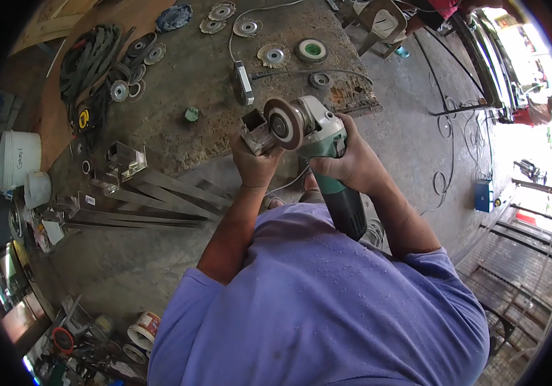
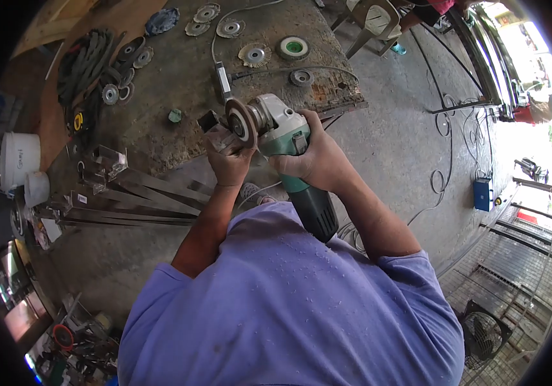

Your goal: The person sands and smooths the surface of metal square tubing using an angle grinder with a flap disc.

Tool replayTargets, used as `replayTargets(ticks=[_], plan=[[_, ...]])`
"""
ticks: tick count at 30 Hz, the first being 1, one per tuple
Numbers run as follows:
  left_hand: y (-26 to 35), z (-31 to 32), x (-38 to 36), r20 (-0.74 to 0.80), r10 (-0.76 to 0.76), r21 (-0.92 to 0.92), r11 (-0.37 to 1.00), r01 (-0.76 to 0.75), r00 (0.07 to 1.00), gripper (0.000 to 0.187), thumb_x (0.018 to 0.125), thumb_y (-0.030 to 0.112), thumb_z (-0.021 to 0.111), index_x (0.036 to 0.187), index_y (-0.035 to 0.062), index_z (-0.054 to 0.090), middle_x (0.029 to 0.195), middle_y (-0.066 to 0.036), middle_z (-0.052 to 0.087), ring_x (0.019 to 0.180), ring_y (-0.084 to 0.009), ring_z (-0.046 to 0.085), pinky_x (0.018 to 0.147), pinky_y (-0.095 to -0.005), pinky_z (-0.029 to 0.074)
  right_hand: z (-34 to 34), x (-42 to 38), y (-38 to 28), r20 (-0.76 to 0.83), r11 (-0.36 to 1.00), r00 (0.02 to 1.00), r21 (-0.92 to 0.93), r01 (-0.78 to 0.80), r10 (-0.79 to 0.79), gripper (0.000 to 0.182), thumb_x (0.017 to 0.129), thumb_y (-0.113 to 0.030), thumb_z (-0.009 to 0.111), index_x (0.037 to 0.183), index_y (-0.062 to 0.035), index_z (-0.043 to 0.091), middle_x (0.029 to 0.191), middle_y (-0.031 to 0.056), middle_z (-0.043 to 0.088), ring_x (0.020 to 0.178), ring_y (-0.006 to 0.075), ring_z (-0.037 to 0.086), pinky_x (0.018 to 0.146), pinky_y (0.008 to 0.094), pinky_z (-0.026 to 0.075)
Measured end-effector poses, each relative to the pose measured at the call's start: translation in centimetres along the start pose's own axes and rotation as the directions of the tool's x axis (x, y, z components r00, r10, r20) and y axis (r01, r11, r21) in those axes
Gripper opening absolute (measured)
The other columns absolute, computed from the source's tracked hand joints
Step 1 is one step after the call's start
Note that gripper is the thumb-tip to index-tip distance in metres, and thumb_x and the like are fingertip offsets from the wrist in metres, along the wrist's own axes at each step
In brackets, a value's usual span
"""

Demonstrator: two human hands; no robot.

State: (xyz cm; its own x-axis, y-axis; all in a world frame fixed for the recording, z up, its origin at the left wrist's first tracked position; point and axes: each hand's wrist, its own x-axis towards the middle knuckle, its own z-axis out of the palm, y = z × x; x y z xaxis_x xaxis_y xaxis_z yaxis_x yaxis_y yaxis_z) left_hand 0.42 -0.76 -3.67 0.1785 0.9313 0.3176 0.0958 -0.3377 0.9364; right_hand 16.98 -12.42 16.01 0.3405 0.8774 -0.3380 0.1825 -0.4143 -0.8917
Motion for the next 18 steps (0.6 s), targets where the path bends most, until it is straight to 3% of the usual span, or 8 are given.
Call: replayTargets(ticks=[5,8,12,14,18], plan=[[-1.3,-0.1,0.2,0.009,0.058,0.017,0.998,-0.058,0.998,0.078,0.061,0.035,0.099,0.117,0.001,0.056,0.108,-0.013,0.063,0.097,-0.0318,0.066,0.084,-0.0428,0.054,-0.8,1.3,0.1,-0.019,0.982,0.995,-0.165,0.096,-0.101,0.099,0.069,-0.036,0.085,0.146,0.0013,0.036,0.114,0.0232,0.067,0.106,0.0301,0.068,0.095,0.0374,0.052],[1.3,-0.8,1.4,0.085,0.163,0.179,0.968,-0.176,0.983,0.07,0.063,0.03,0.097,0.113,0.0016,0.058,0.107,-0.013,0.064,0.095,-0.0307,0.067,0.083,-0.0426,0.055,-1.9,2.1,-1.8,-0.068,0.954,0.988,-0.277,0.116,-0.14,0.098,0.068,-0.035,0.086,0.146,-0.0006,0.037,0.113,0.0252,0.067,0.105,0.0315,0.069,0.095,0.0382,0.052],[0.2,-1.0,1.9,0.111,0.141,0.09,0.984,-0.151,0.984,0.068,0.064,0.029,0.098,0.112,0.0024,0.058,0.101,-0.011,0.068,0.088,-0.0281,0.07,0.079,-0.0406,0.057,-2.3,2.0,-1.8,-0.021,0.988,0.992,-0.1,0.119,-0.121,0.103,0.068,-0.036,0.086,0.147,0.0037,0.035,0.114,0.0237,0.067,0.106,0.0312,0.068,0.096,0.037,0.052],[0.6,-1.2,2.4,0.142,0.179,0.093,0.977,-0.193,0.973,0.068,0.063,0.029,0.098,0.111,0.0028,0.058,0.098,-0.011,0.07,0.085,-0.0273,0.071,0.076,-0.0397,0.057,-2.0,2.3,-2.0,0.014,0.982,0.992,-0.14,0.126,-0.125,0.104,0.068,-0.037,0.086,0.147,0.0051,0.033,0.116,0.0234,0.067,0.107,0.0309,0.068,0.097,0.0369,0.051],[-0.3,-1.1,2.4,0.151,0.108,0.013,0.994,-0.112,0.983,0.07,0.062,0.03,0.098,0.112,0.003,0.057,0.097,-0.011,0.072,0.084,-0.0265,0.073,0.074,-0.0383,0.058,-1.9,3.1,-2.3,0.078,0.964,0.989,-0.228,0.139,-0.124,0.106,0.067,-0.038,0.086,0.148,0.0059,0.032,0.118,0.0236,0.066,0.11,0.0305,0.067,0.098,0.0373,0.051]])
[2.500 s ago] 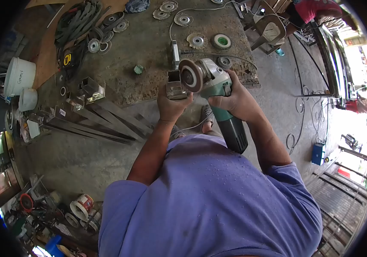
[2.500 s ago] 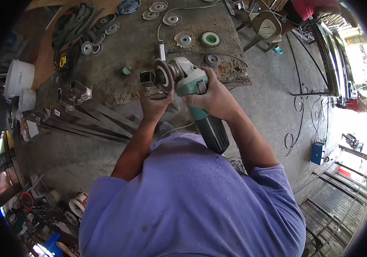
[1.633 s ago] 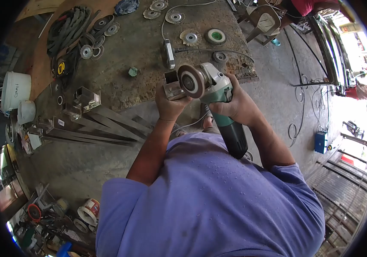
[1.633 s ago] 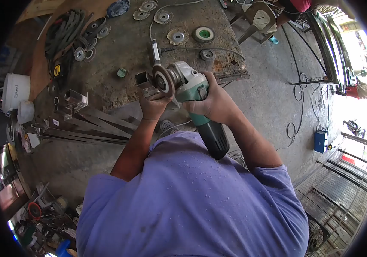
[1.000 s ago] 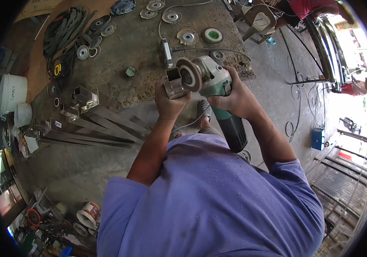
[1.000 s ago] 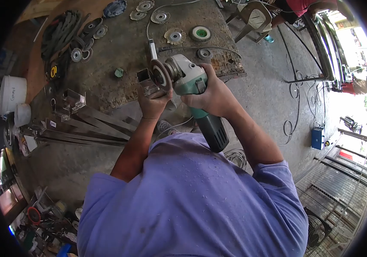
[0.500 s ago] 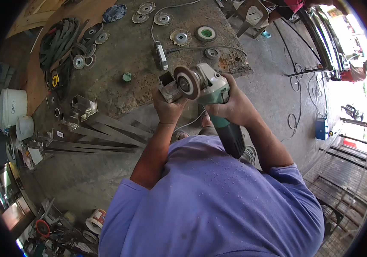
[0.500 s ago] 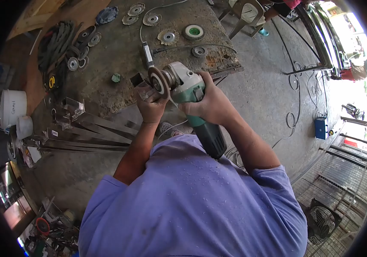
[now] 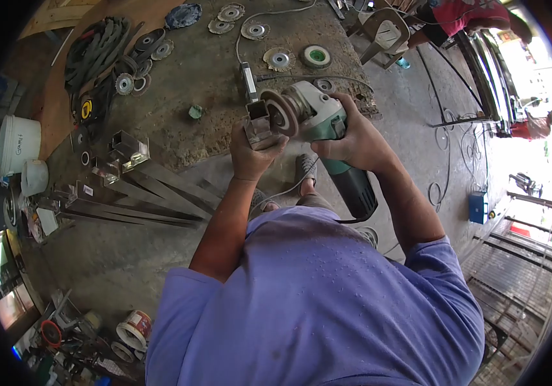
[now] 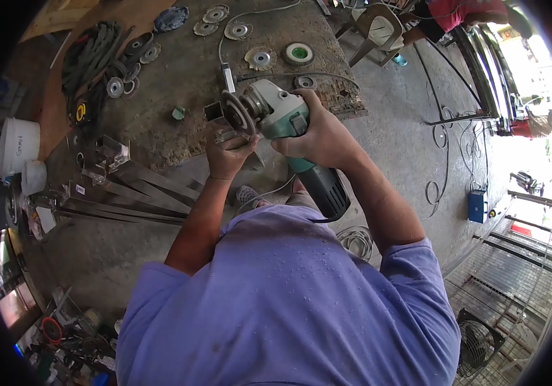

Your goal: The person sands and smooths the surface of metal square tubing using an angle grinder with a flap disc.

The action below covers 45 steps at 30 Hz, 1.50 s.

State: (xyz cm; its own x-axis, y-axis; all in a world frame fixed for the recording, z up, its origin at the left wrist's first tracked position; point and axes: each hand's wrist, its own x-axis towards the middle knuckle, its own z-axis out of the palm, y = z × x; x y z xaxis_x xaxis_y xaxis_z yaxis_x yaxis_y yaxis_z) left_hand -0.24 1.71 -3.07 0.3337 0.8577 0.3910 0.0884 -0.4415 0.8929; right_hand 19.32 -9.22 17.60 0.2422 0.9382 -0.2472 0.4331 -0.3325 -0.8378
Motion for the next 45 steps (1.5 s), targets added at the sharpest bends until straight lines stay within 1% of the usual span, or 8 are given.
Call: replayTargets(ticks=[9,15,24,30,37,39,41,45], plan=[[-1.2,0.2,-0.1,-0.016,-0.004,-0.068,0.998,0.003,1.0,0.072,0.061,0.028,0.099,0.114,0.0038,0.056,0.1,-0.012,0.071,0.087,-0.0273,0.073,0.076,-0.0387,0.059,0.1,-0.7,0.9,0.059,0.997,0.998,0.08,-0.013,0.009,0.105,0.068,-0.039,0.086,0.146,0.0056,0.034,0.116,0.022,0.067,0.109,0.0289,0.067,0.098,0.0371,0.051],[0.1,0.3,-0.4,0.049,-0.163,-0.219,0.961,0.169,0.985,0.075,0.061,0.027,0.099,0.117,0.0036,0.055,0.102,-0.012,0.07,0.089,-0.0273,0.073,0.077,-0.0384,0.059,0.3,0.0,1.4,0.042,0.994,0.999,0.102,-0.025,0.021,0.103,0.068,-0.039,0.085,0.146,0.0059,0.035,0.116,0.022,0.066,0.109,0.0284,0.067,0.098,0.0358,0.051],[-1.1,0.3,-0.6,0.008,-0.095,-0.108,0.99,0.095,0.995,0.077,0.061,0.03,0.099,0.118,0.0038,0.054,0.103,-0.012,0.069,0.09,-0.0275,0.072,0.078,-0.0385,0.058,0.7,-0.3,2.4,0.059,0.987,0.998,0.163,-0.011,0.002,0.1,0.068,-0.038,0.084,0.145,0.0065,0.036,0.117,0.0219,0.066,0.108,0.0277,0.066,0.097,0.0354,0.051],[-0.2,0.3,-0.3,0.029,-0.146,-0.133,0.98,0.149,0.989,0.08,0.061,0.033,0.099,0.12,0.0034,0.054,0.104,-0.012,0.068,0.091,-0.0287,0.071,0.079,-0.0391,0.058,-0.4,2.2,0.3,-0.055,1.0,0.998,-0.02,0.022,-0.023,0.1,0.068,-0.035,0.085,0.145,0.0053,0.037,0.116,0.0204,0.066,0.107,0.0263,0.067,0.096,0.0361,0.051],[4.9,-1.5,-0.3,0.095,0.12,0.353,0.924,-0.146,0.988,0.077,0.078,0.016,0.09,0.134,-0.0023,0.041,0.105,-0.009,0.069,0.092,-0.0212,0.069,0.09,-0.037,0.055,-1.1,-0.7,2.6,-0.076,0.985,0.995,0.168,-0.048,0.062,0.1,0.069,-0.033,0.086,0.147,0.0047,0.036,0.118,0.0196,0.065,0.108,0.0254,0.065,0.097,0.0363,0.051],[5.5,-0.9,-1.0,0.005,0.103,0.321,0.942,-0.1,0.995,0.081,0.074,0.018,0.091,0.136,-0.0011,0.043,0.107,-0.01,0.065,0.092,-0.0233,0.067,0.087,-0.0386,0.054,-0.8,-2.0,3.0,-0.092,0.971,0.995,0.238,-0.015,0.038,0.1,0.068,-0.033,0.086,0.147,0.0043,0.036,0.119,0.0189,0.064,0.109,0.0254,0.064,0.098,0.0363,0.05],[4.5,-0.1,-2.2,-0.058,-0.111,0.023,0.993,0.113,0.992,0.085,0.068,0.024,0.092,0.137,0.0015,0.048,0.11,-0.012,0.059,0.097,-0.0282,0.065,0.086,-0.0433,0.054,-0.7,-2.9,3.2,-0.11,0.961,0.993,0.275,-0.003,0.035,0.101,0.068,-0.032,0.086,0.147,0.004,0.035,0.12,0.0185,0.064,0.11,0.0255,0.064,0.099,0.0363,0.05],[5.6,-1.6,-0.7,0.137,-0.239,0.011,0.971,0.24,0.961,0.068,0.069,0.02,0.089,0.125,0.0021,0.056,0.105,-0.011,0.067,0.091,-0.0239,0.069,0.081,-0.0383,0.056,-1.0,-4.3,3.1,-0.125,0.957,0.99,0.288,-0.024,0.062,0.101,0.068,-0.032,0.087,0.148,0.0036,0.035,0.121,0.0186,0.063,0.111,0.0255,0.063,0.099,0.0362,0.05]])
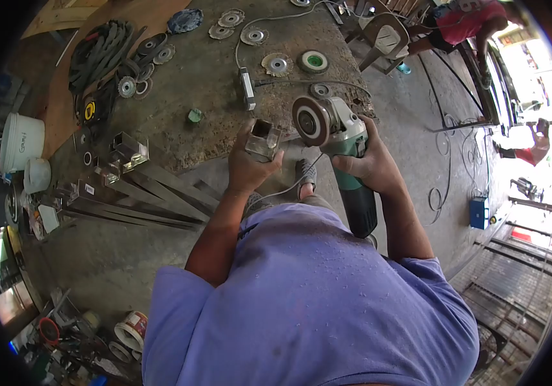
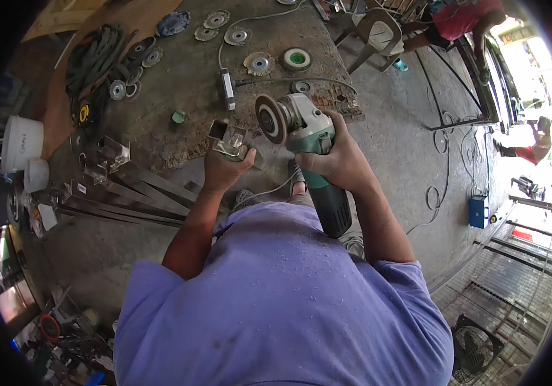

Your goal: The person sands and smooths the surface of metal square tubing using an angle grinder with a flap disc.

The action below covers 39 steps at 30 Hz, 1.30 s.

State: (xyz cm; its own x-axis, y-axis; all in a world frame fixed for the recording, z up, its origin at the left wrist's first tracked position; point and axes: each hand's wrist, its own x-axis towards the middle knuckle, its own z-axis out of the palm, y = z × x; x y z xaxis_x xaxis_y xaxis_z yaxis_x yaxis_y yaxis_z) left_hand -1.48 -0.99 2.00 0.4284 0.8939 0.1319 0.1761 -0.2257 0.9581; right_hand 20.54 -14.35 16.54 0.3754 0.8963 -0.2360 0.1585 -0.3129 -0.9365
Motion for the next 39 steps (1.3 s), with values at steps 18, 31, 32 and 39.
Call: replayTargets(ticks=[18,31,32,39], plan=[[-2.6,0.4,2.2,-0.107,0.318,0.255,0.925,-0.284,0.942,0.059,0.068,0.028,0.093,0.112,0.0028,0.062,0.093,-0.009,0.075,0.082,-0.0262,0.075,0.073,-0.0366,0.059,1.7,4.8,-1.8,0.167,0.992,0.985,-0.119,0.049,-0.029,0.101,0.07,-0.033,0.087,0.148,0.0044,0.036,0.122,0.018,0.064,0.114,0.0252,0.062,0.101,0.0351,0.047],[-2.7,-0.4,2.0,-0.025,0.249,0.25,0.939,-0.235,0.968,0.062,0.068,0.024,0.093,0.114,-0.0003,0.059,0.092,-0.008,0.077,0.081,-0.0194,0.075,0.074,-0.0327,0.06,2.0,7.1,-2.2,0.236,0.985,0.97,-0.148,0.089,-0.052,0.096,0.068,-0.037,0.088,0.144,0.0006,0.043,0.112,0.0186,0.07,0.105,0.027,0.068,0.095,0.036,0.051],[-2.8,-0.3,1.9,-0.027,0.252,0.253,0.938,-0.237,0.967,0.062,0.068,0.024,0.093,0.114,-0.0004,0.059,0.092,-0.008,0.077,0.081,-0.0192,0.075,0.074,-0.0328,0.06,2.0,7.0,-2.2,0.235,0.983,0.971,-0.159,0.093,-0.054,0.097,0.068,-0.037,0.089,0.144,0.0002,0.043,0.112,0.0187,0.07,0.106,0.027,0.068,0.095,0.0361,0.051],[-3.1,0.0,1.9,-0.019,0.207,0.184,0.963,-0.2,0.978,0.063,0.068,0.024,0.094,0.115,-0.0002,0.059,0.096,-0.009,0.076,0.083,-0.0191,0.075,0.075,-0.0332,0.061,1.6,7.3,-2.8,0.279,0.972,0.96,-0.219,0.081,-0.017,0.103,0.071,-0.034,0.089,0.151,0.0021,0.034,0.12,0.0179,0.066,0.113,0.0252,0.064,0.101,0.0341,0.048]])
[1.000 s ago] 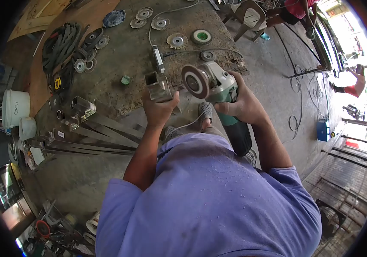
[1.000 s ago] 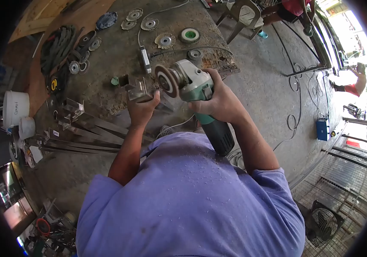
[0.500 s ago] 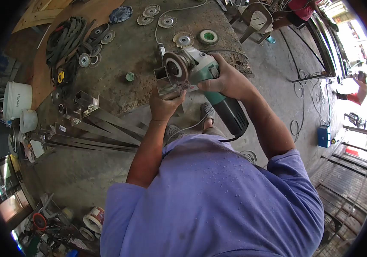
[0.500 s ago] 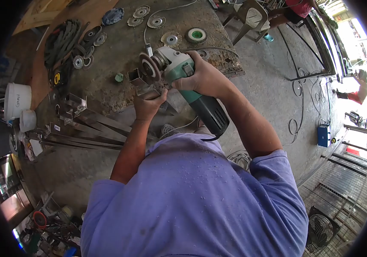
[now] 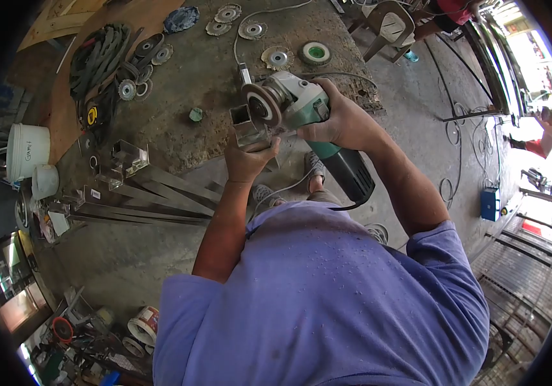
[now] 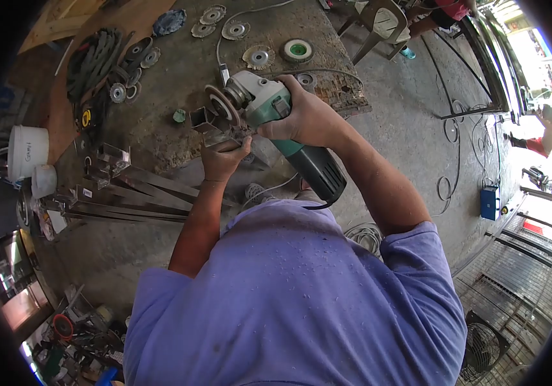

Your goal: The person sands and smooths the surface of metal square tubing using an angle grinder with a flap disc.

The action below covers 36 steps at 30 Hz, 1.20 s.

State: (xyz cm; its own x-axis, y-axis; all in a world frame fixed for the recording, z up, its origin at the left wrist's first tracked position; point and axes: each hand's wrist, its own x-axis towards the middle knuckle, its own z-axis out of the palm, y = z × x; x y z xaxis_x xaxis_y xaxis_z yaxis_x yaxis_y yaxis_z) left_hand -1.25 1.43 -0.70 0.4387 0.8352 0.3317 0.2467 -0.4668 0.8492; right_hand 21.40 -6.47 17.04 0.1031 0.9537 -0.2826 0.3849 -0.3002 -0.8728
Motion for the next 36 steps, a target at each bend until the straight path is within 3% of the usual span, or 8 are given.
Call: replayTargets(ticks=[5,8,11,17,20,24,32,36], plan=[[-0.7,0.0,0.1,-0.026,0.094,0.056,0.994,-0.093,0.995,0.063,0.067,0.024,0.094,0.115,0.0005,0.06,0.096,-0.009,0.076,0.084,-0.0204,0.076,0.075,-0.0339,0.061,0.5,-0.2,0.6,-0.069,0.999,0.997,-0.004,0.036,-0.037,0.098,0.067,-0.039,0.089,0.145,-0.0004,0.043,0.112,0.0199,0.07,0.106,0.0291,0.069,0.095,0.0375,0.051],[-1.0,0.3,-0.1,-0.047,0.053,0.023,0.998,-0.052,0.997,0.063,0.066,0.025,0.095,0.114,0.0015,0.06,0.095,-0.009,0.077,0.084,-0.0218,0.076,0.075,-0.0349,0.062,0.5,-0.1,0.5,-0.08,1.0,0.997,0.012,0.019,-0.018,0.099,0.067,-0.039,0.088,0.145,0.0008,0.042,0.112,0.0203,0.069,0.106,0.0294,0.069,0.095,0.0374,0.051],[-0.5,0.2,0.1,-0.044,0.053,0.045,0.998,-0.051,0.998,0.064,0.065,0.027,0.095,0.113,0.0027,0.059,0.095,-0.009,0.076,0.084,-0.0225,0.077,0.074,-0.0354,0.062,0.2,-0.8,-0.7,-0.013,0.999,0.999,-0.022,-0.041,0.041,0.105,0.07,-0.036,0.089,0.15,0.0036,0.033,0.122,0.0196,0.065,0.116,0.0253,0.063,0.104,0.0344,0.046],[-1.0,0.6,-0.1,-0.074,0.096,0.104,0.991,-0.088,0.993,0.064,0.065,0.027,0.096,0.113,0.0035,0.058,0.097,-0.01,0.076,0.084,-0.0223,0.077,0.074,-0.0348,0.062,0.7,-1.1,0.5,-0.025,0.999,0.999,0.016,-0.048,0.048,0.107,0.071,-0.036,0.087,0.152,0.0044,0.03,0.126,0.02,0.063,0.118,0.0265,0.062,0.105,0.0343,0.045],[-0.7,0.8,0.0,-0.097,0.105,0.075,0.992,-0.098,0.99,0.066,0.066,0.026,0.096,0.114,0.0036,0.058,0.098,-0.01,0.076,0.085,-0.0221,0.076,0.073,-0.0346,0.062,1.1,-1.6,0.4,-0.107,1.0,0.994,0.003,0.001,-0.001,0.103,0.069,-0.039,0.087,0.146,0.0056,0.036,0.116,0.0235,0.067,0.108,0.0315,0.068,0.096,0.0374,0.051],[-0.7,1.1,0.1,-0.107,0.176,0.117,0.98,-0.163,0.979,0.066,0.066,0.021,0.096,0.116,0.0039,0.056,0.1,-0.011,0.076,0.087,-0.0211,0.076,0.074,-0.034,0.062,1.3,-2.0,0.6,-0.104,0.999,0.994,0.036,-0.029,0.032,0.104,0.069,-0.039,0.087,0.146,0.0056,0.035,0.116,0.0231,0.066,0.109,0.0309,0.067,0.097,0.037,0.051],[-1.3,1.4,-0.3,-0.086,0.16,0.103,0.983,-0.151,0.983,0.069,0.062,0.016,0.098,0.117,0.0055,0.056,0.103,-0.01,0.075,0.093,-0.0209,0.076,0.08,-0.033,0.062,2.4,-3.0,1.8,-0.117,0.989,0.99,0.135,-0.061,0.077,0.104,0.068,-0.04,0.086,0.147,0.0048,0.034,0.116,0.0229,0.066,0.109,0.0313,0.067,0.098,0.0368,0.05],[-2.0,1.6,-0.5,-0.102,0.139,0.08,0.988,-0.131,0.985,0.071,0.061,0.018,0.098,0.117,0.0065,0.056,0.103,-0.01,0.076,0.094,-0.0217,0.076,0.08,-0.0327,0.062,2.8,-3.8,1.9,-0.071,0.965,0.986,0.226,-0.133,0.153,0.105,0.072,-0.032,0.087,0.152,0.0032,0.029,0.125,0.0182,0.062,0.117,0.0256,0.061,0.104,0.0354,0.047]])
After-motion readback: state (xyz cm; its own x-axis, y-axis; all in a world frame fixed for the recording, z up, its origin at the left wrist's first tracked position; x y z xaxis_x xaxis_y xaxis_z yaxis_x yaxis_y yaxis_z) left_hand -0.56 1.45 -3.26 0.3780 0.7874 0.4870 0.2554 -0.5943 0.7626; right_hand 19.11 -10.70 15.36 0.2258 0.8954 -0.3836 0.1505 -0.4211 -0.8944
